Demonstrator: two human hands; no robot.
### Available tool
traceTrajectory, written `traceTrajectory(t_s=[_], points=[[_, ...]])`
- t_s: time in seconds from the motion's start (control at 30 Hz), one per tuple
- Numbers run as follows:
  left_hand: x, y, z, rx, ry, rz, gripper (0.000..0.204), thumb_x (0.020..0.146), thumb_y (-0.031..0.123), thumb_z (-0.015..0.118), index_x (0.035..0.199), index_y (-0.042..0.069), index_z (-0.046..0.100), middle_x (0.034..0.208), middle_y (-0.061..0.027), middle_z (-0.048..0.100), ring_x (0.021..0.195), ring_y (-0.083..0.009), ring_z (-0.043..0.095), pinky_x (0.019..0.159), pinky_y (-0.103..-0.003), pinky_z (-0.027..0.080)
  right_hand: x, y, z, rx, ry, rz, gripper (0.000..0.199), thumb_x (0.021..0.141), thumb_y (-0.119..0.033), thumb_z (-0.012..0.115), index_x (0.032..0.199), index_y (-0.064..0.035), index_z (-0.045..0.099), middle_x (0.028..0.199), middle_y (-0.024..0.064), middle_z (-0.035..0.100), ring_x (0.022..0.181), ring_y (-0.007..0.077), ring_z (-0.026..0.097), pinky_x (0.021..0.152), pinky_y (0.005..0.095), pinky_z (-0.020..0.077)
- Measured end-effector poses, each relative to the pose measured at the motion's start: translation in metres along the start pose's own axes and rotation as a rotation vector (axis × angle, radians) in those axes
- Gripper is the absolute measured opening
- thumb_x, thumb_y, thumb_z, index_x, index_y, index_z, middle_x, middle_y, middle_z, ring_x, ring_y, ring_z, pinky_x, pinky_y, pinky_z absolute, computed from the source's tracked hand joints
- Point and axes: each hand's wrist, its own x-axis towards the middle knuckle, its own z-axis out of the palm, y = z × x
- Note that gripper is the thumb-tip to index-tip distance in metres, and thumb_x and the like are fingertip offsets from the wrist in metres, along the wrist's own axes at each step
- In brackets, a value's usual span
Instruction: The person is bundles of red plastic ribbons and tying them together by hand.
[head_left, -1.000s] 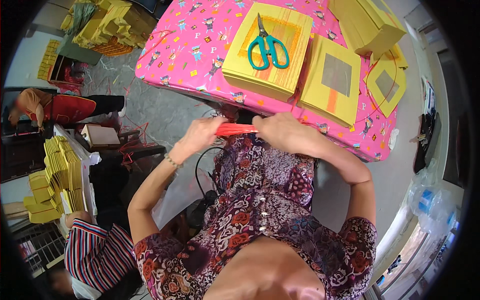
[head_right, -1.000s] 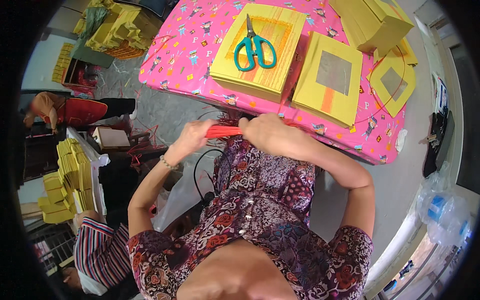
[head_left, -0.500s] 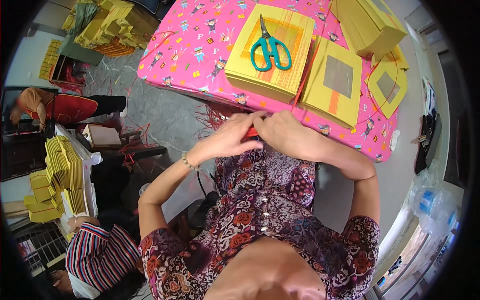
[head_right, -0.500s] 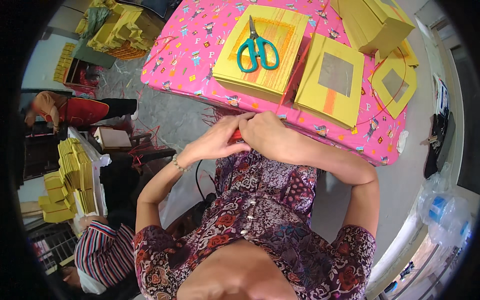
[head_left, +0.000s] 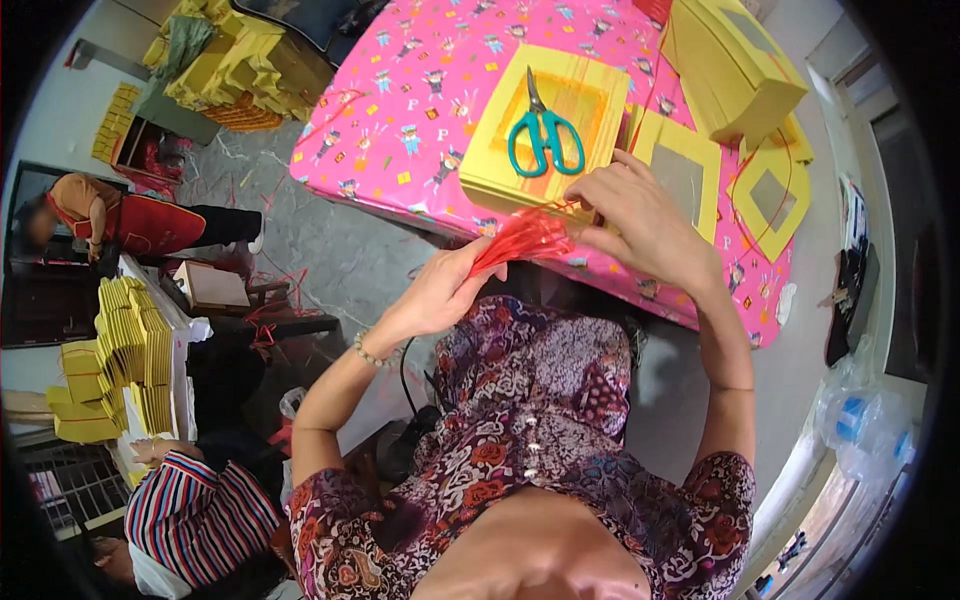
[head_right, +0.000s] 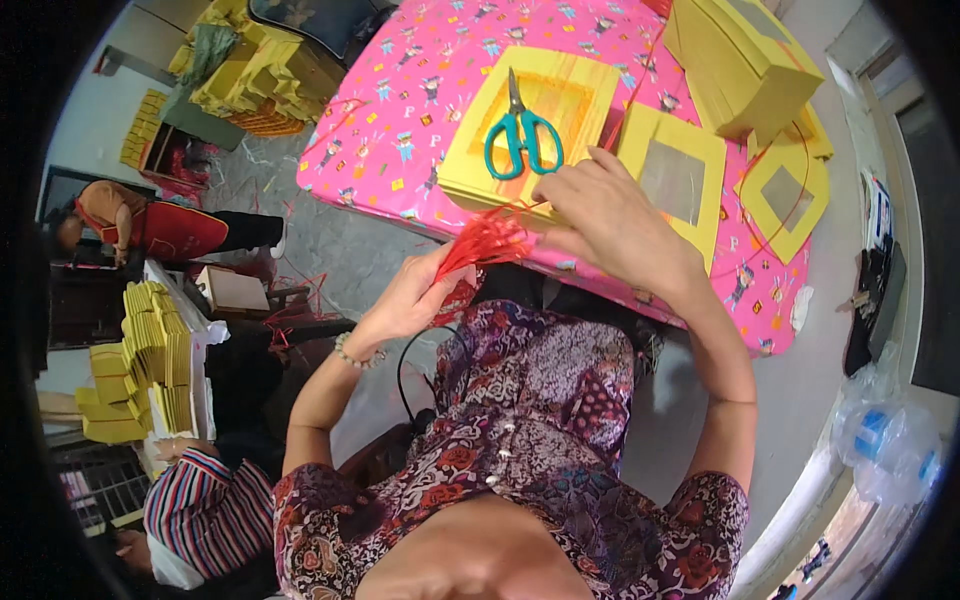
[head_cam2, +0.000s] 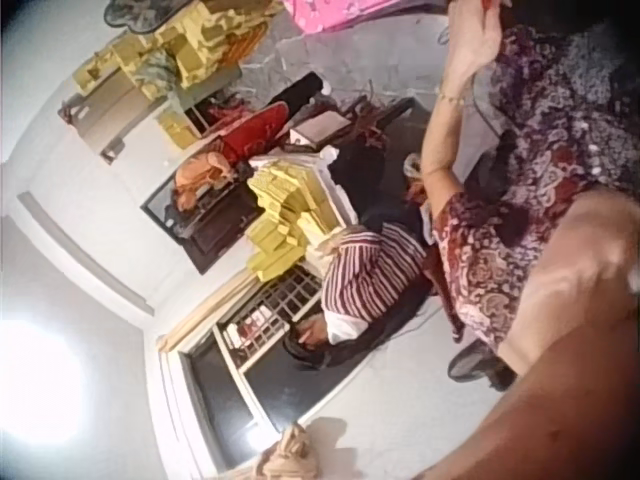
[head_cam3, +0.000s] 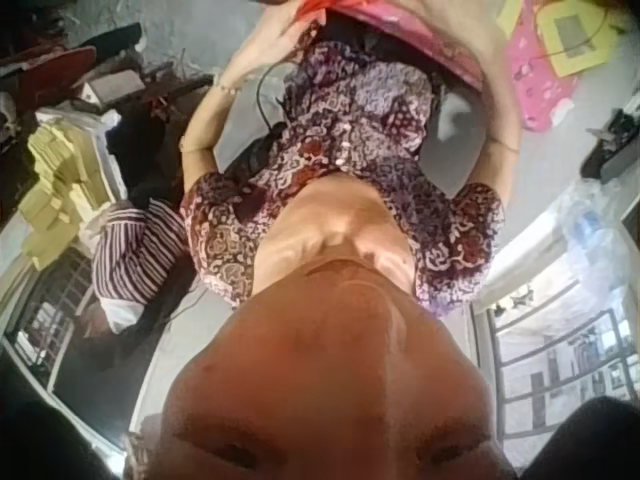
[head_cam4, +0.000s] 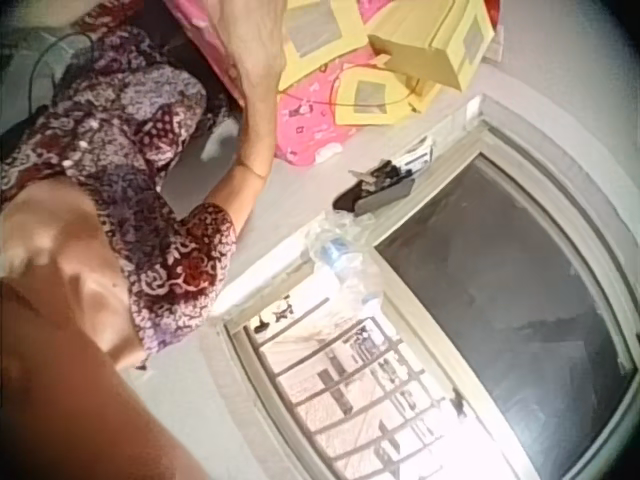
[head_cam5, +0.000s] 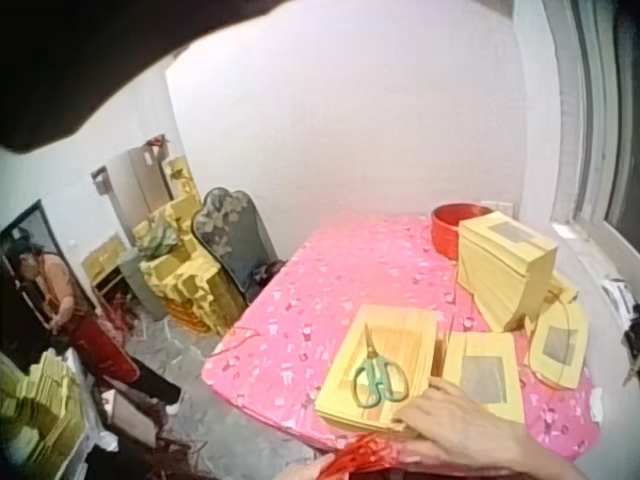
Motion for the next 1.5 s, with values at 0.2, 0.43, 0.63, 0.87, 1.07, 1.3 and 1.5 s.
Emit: traceTrajectory(t_s=[0.2, 0.43, 0.63, 0.87, 1.07, 1.3, 1.5], points=[[0.013, 0.001, 0.015, -0.187, 0.428, -0.02, 0.019, 0.095, 0.009, 0.045, 0.11, 0.001, 0.054, 0.07, -0.0094, 0.055, 0.06, -0.0131, 0.052, 0.056, -0.029, 0.041, 0.027, -0.014, 0.018, 0.325, 0.428, 0.194, 0.011, 0.084, -0.008, 0.061, 0.092, -0.0002, 0.064, 0.08, 0.0107, 0.058, 0.085, 0.0241, 0.06, 0.069, 0.0338, 0.0482], [0.042, 0.004, 0.04, -0.268, 0.628, 0.008, 0.019, 0.095, 0.009, 0.046, 0.109, -0.001, 0.054, 0.07, -0.0112, 0.055, 0.064, -0.0171, 0.055, 0.061, -0.031, 0.045, 0.052, -0.051, 0.06, 0.862, 0.712, 0.276, 0.029, 0.083, 0.004, 0.056, 0.11, -0.001, 0.063, 0.113, 0.0105, 0.055, 0.105, 0.0197, 0.055, 0.086, 0.0281, 0.0468], [0.043, 0.001, 0.045, -0.055, 0.789, 0.151, 0.036, 0.088, 0.0, 0.045, 0.124, 0.0, 0.048, 0.103, -0.0203, 0.061, 0.097, -0.0343, 0.062, 0.081, -0.04, 0.048, 0.062, -0.071, 0.076, 1.003, 0.719, 0.34, 0.024, 0.092, -0.008, 0.054, 0.115, -0.0019, 0.062, 0.125, 0.0088, 0.048, 0.118, 0.0176, 0.045, 0.1, 0.031, 0.0372], [0.047, 0.018, 0.036, -0.236, 0.933, 0.275, 0.028, 0.088, 0.01, 0.057, 0.114, 0.001, 0.052, 0.098, -0.011, 0.06, 0.092, -0.0236, 0.06, 0.078, -0.036, 0.047, 0.07, -0.087, 0.074, 1.043, 0.711, 0.294, 0.036, 0.096, -0.027, 0.052, 0.119, 0.0002, 0.058, 0.121, 0.013, 0.049, 0.114, 0.0204, 0.048, 0.097, 0.0334, 0.0377], [0.025, 0.062, -0.018, -0.818, 0.906, 0.397, 0.025, 0.1, 0.028, 0.042, 0.083, 0.01, 0.043, 0.068, 0.0006, 0.039, 0.059, -0.0114, 0.038, 0.059, -0.026, 0.036, 0.059, -0.086, 0.088, 0.646, 0.421, -0.004, 0.075, 0.09, -0.045, 0.055, 0.14, 0.0033, 0.025, 0.129, 0.0234, 0.045, 0.122, 0.0356, 0.044, 0.103, 0.0422, 0.0331], [-0.035, 0.106, -0.082, -1.134, 0.739, 0.567, 0.026, 0.102, 0.026, 0.035, 0.08, 0.012, 0.035, 0.06, 0.0055, 0.027, 0.048, -0.005, 0.022, 0.045, -0.022, 0.022, 0.027, -0.099, 0.15, 0.909, -0.12, -0.066, 0.04, 0.085, -0.027, 0.065, 0.113, -0.003, 0.05, 0.077, 0.018, 0.06, 0.075, 0.0369, 0.062, 0.065, 0.0455, 0.0471], [-0.108, 0.09, -0.158, -0.944, 0.787, 0.715, 0.02, 0.099, 0.013, 0.041, 0.08, 0.008, 0.038, 0.062, 0.0032, 0.029, 0.054, -0.0066, 0.027, 0.049, -0.023, 0.025, -0.013, -0.05, 0.201, 0.705, -0.193, 0.015, 0.017, 0.082, -0.012, 0.059, 0.093, -0.0021, 0.051, 0.078, 0.0173, 0.057, 0.076, 0.0372, 0.06, 0.065, 0.0451, 0.0466]])
